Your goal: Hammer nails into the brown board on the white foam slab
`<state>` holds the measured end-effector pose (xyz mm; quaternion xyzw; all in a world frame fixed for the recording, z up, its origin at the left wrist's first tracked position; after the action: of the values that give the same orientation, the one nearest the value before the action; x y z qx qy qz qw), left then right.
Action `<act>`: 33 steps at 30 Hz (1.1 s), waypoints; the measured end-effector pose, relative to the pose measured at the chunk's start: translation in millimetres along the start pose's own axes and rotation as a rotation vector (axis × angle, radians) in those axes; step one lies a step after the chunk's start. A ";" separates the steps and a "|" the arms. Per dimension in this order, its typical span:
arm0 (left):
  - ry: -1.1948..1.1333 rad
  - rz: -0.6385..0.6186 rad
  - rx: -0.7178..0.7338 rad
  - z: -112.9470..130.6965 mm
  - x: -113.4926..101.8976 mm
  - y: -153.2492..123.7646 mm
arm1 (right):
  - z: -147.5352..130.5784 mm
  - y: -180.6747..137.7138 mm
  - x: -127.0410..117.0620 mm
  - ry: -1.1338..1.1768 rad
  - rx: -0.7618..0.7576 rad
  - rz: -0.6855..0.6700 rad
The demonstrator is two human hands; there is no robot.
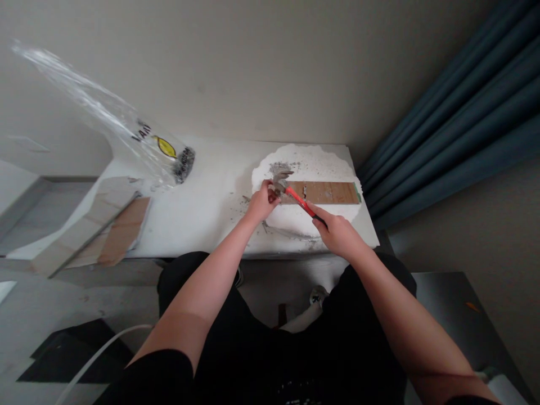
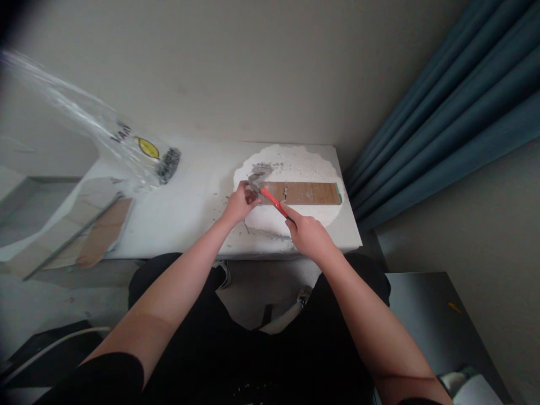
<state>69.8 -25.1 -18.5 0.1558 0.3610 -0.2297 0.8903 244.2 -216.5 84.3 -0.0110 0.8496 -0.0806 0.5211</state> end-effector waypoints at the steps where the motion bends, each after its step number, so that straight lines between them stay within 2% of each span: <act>1: 0.001 -0.004 -0.003 0.2 0.1 0.1 | 0.1 -0.2 0.3 0.005 0.000 0.000; 13: -0.108 -0.019 0.002 5.9 -12.1 1.8 | 7.8 2.1 -1.2 0.085 -0.016 0.034; 23: 0.075 -0.048 0.042 12.6 -8.8 2.1 | 8.5 0.5 -1.5 0.076 -0.021 0.026; 33: 0.101 -0.046 0.035 10.9 -5.3 2.8 | 4.9 0.4 -3.4 0.030 0.007 0.006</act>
<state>74.2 -26.0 -6.9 0.1746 0.4049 -0.2481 0.8626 250.1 -216.4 85.1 -0.0056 0.8570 -0.0822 0.5087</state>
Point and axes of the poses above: each hand's wrist, its own y-axis towards the middle knuckle, its own x-axis out of the palm, z = x × y, the point moved 2 cm from there along y, towards the middle knuckle, and after that the axes turned 5 degrees about -z, right-handed, at the moved point
